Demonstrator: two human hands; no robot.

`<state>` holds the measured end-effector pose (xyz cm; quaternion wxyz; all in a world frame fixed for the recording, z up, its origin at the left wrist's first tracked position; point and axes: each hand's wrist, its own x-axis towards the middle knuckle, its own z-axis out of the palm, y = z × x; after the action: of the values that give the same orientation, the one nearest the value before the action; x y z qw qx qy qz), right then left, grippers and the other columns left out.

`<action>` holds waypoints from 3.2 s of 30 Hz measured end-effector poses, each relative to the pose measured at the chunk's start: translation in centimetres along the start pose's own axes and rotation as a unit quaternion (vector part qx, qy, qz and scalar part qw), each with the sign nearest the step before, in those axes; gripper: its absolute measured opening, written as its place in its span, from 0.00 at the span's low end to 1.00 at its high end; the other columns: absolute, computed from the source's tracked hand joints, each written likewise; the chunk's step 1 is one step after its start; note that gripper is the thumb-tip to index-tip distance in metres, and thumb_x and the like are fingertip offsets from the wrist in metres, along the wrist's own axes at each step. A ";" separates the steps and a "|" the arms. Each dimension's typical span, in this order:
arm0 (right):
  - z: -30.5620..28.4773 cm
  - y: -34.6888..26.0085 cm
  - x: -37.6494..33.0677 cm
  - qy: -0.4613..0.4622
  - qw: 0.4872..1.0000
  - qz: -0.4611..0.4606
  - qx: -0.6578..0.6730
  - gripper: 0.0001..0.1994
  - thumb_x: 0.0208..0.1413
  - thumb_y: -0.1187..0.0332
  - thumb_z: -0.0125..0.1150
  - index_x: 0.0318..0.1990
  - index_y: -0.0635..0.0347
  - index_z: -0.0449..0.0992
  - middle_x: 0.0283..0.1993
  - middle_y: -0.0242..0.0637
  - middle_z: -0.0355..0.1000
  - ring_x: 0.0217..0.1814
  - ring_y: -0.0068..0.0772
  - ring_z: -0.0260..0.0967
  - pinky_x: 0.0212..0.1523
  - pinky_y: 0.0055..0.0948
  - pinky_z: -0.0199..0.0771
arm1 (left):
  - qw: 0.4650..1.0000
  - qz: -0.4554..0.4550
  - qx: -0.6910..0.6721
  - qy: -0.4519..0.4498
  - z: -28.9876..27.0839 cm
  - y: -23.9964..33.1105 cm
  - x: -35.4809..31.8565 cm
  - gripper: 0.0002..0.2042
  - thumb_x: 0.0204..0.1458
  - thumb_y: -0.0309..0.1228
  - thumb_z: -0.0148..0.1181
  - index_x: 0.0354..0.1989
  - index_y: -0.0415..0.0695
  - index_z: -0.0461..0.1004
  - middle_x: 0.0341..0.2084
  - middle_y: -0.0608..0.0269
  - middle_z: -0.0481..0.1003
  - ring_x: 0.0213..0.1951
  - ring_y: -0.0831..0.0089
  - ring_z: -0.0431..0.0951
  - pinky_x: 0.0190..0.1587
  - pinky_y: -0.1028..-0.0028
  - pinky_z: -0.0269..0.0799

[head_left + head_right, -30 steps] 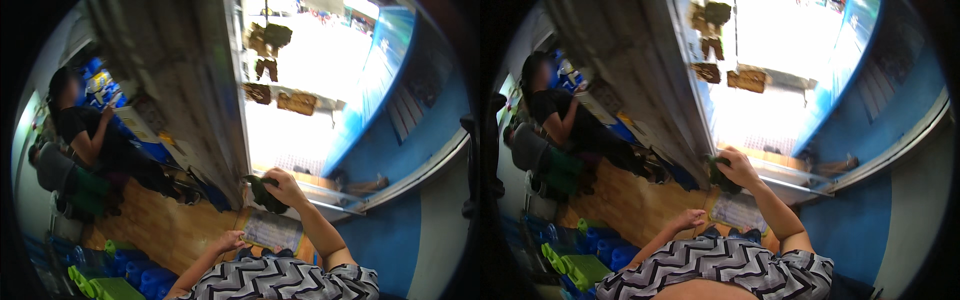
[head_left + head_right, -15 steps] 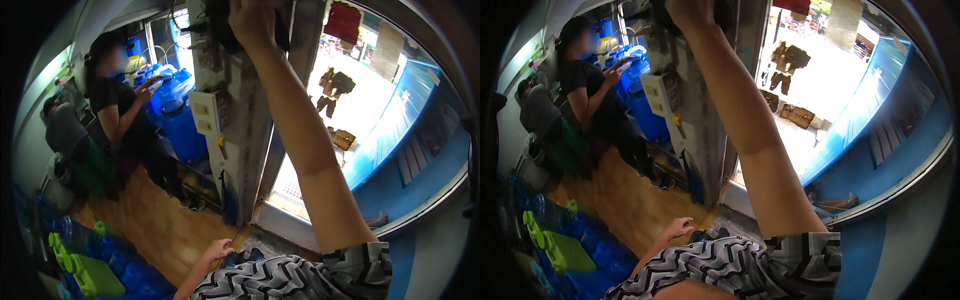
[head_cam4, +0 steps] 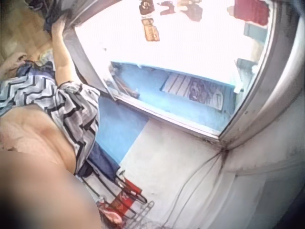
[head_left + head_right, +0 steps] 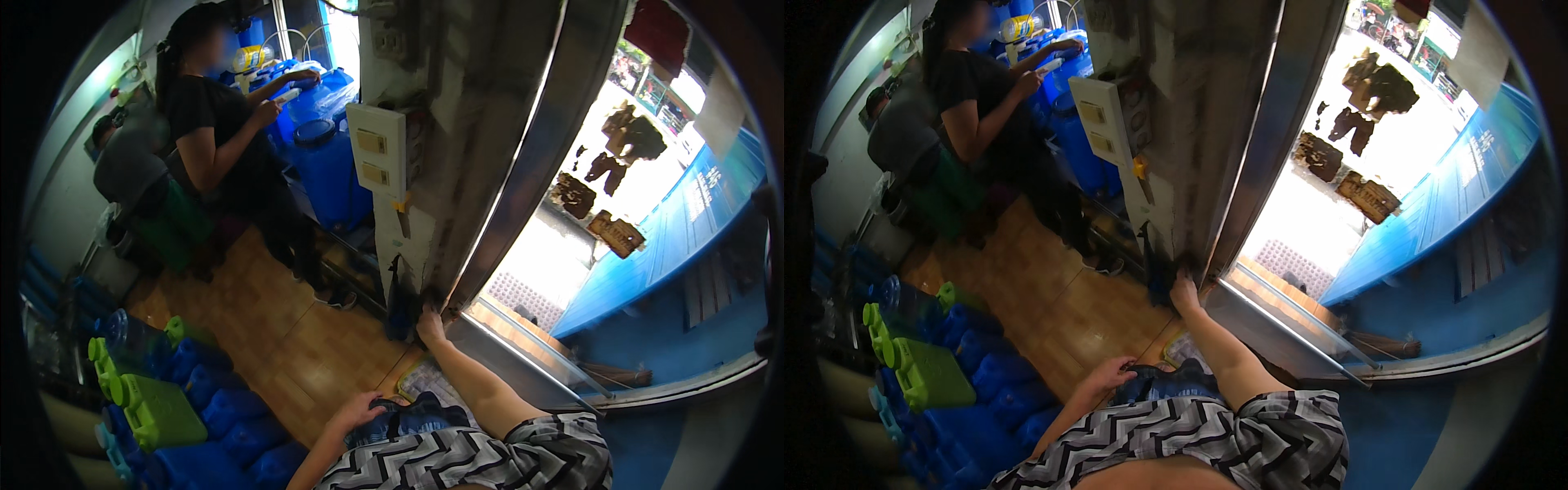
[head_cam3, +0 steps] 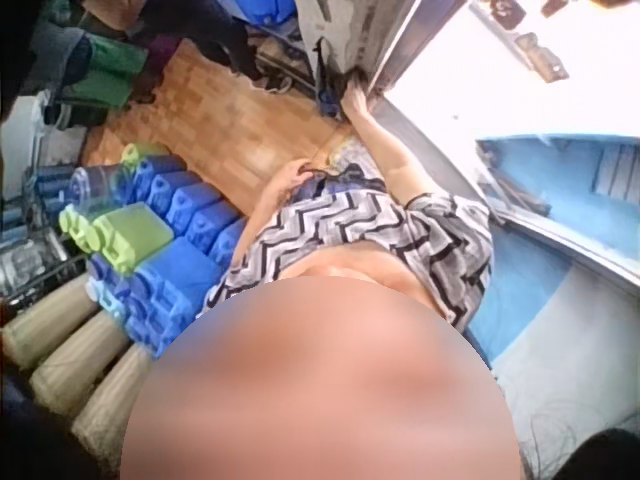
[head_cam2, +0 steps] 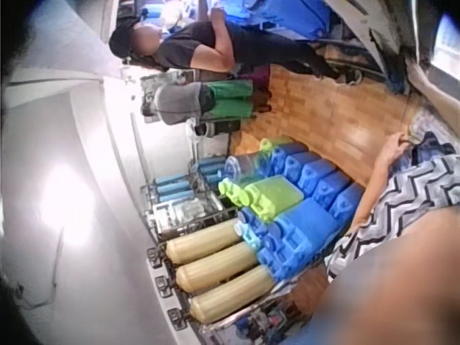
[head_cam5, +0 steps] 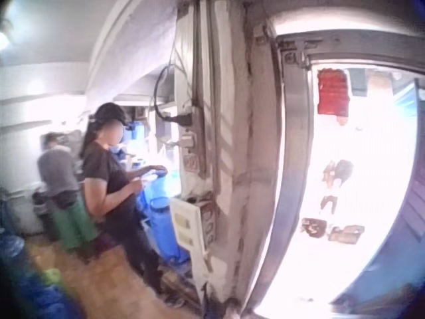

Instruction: The person washes a green cloth at a sink, then wipes the interior glass door and the exterior blue metal door with the cloth. The person moves between the interior and exterior of the shop while cleaning.

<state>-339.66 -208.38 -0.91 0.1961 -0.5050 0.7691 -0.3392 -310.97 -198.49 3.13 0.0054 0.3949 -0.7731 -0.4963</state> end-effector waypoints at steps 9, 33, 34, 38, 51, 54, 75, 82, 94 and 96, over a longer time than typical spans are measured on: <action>-4.3 4.1 -5.9 0.042 0.985 0.167 0.006 0.22 0.47 0.57 0.63 0.48 0.53 0.68 0.42 0.51 0.74 0.48 0.56 0.70 0.47 0.44 0.70 | 0.999 0.020 -0.040 0.007 0.0 -1.5 2.1 0.25 0.49 0.37 0.63 0.54 0.37 0.68 0.46 0.49 0.74 0.48 0.60 0.74 0.50 0.68 0.70; -6.8 3.9 -6.6 -0.160 0.905 0.362 -0.157 0.36 0.51 0.64 0.53 0.68 0.37 0.47 0.55 0.50 0.69 0.57 0.46 0.68 0.55 0.41 0.67 | 0.902 0.407 0.009 0.145 -13.4 25.1 12.0 0.31 0.50 0.35 0.62 0.62 0.40 0.57 0.61 0.45 0.59 0.63 0.54 0.59 0.63 0.64 0.55; -7.0 3.5 -7.3 -0.167 0.905 0.360 -0.157 0.36 0.51 0.64 0.53 0.69 0.36 0.47 0.55 0.50 0.69 0.57 0.46 0.68 0.55 0.41 0.67 | 0.893 0.414 -0.007 0.173 -14.0 26.7 12.4 0.34 0.51 0.37 0.62 0.63 0.38 0.54 0.61 0.43 0.58 0.62 0.53 0.60 0.62 0.64 0.55; -8.2 1.3 -10.4 -0.208 0.898 0.355 -0.156 0.36 0.52 0.64 0.54 0.69 0.33 0.47 0.54 0.47 0.70 0.57 0.45 0.69 0.54 0.40 0.68 | 0.901 0.394 -0.135 0.123 -14.9 30.6 11.9 0.39 0.53 0.40 0.61 0.65 0.33 0.45 0.60 0.41 0.58 0.60 0.57 0.61 0.61 0.67 0.57; -13.2 -3.7 -30.5 0.038 0.809 0.393 0.436 0.33 0.41 0.57 0.73 0.50 0.69 0.66 0.45 0.47 0.72 0.46 0.37 0.72 0.49 0.35 0.73 | 0.885 0.427 -0.123 0.138 -13.1 28.4 1.7 0.47 0.38 0.37 0.69 0.62 0.33 0.43 0.51 0.45 0.62 0.51 0.56 0.67 0.54 0.64 0.63; -14.9 -5.2 -40.1 0.125 0.628 0.201 0.741 0.24 0.51 0.65 0.60 0.54 0.67 0.65 0.48 0.45 0.72 0.46 0.41 0.74 0.47 0.39 0.76 | 0.878 0.449 -0.113 0.122 -12.5 27.2 -0.8 0.44 0.37 0.35 0.68 0.60 0.32 0.47 0.47 0.45 0.66 0.49 0.56 0.69 0.53 0.63 0.64; -21.5 -39.3 -56.4 0.875 0.339 0.014 -0.346 0.26 0.59 0.60 0.50 0.58 0.72 0.59 0.59 0.54 0.62 0.59 0.50 0.64 0.60 0.52 0.62 | 0.521 0.721 -0.079 -0.450 -9.0 24.8 -10.5 0.46 0.38 0.30 0.55 0.66 0.28 0.37 0.63 0.32 0.48 0.65 0.50 0.54 0.65 0.59 0.51; -19.4 -46.0 -55.2 0.845 0.261 0.020 -0.466 0.28 0.60 0.61 0.49 0.60 0.72 0.54 0.61 0.54 0.59 0.60 0.49 0.62 0.60 0.50 0.61 | 0.430 0.709 -0.004 -0.560 -3.1 26.9 -14.9 0.52 0.35 0.25 0.60 0.68 0.36 0.31 0.68 0.41 0.33 0.70 0.54 0.38 0.65 0.53 0.49; -24.5 -39.8 -51.9 0.808 0.312 0.013 -0.499 0.31 0.61 0.61 0.48 0.64 0.72 0.45 0.64 0.54 0.53 0.63 0.49 0.58 0.61 0.45 0.59 | 0.277 0.846 0.138 -0.434 7.3 32.3 -19.4 0.41 0.35 0.30 0.66 0.62 0.33 0.56 0.70 0.48 0.34 0.70 0.64 0.41 0.61 0.53 0.56; -25.8 -38.3 -51.6 0.804 0.324 0.009 -0.498 0.32 0.62 0.61 0.47 0.65 0.73 0.43 0.65 0.54 0.52 0.64 0.48 0.57 0.61 0.44 0.59 | 0.270 0.849 0.153 -0.427 9.3 32.8 -20.2 0.37 0.36 0.31 0.66 0.59 0.33 0.61 0.70 0.49 0.35 0.70 0.65 0.41 0.61 0.54 0.56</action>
<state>-310.34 -163.07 42.44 -0.8036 0.0187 0.5802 -0.1311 -320.63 -172.50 31.43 0.0323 -0.7609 -0.6225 -0.1802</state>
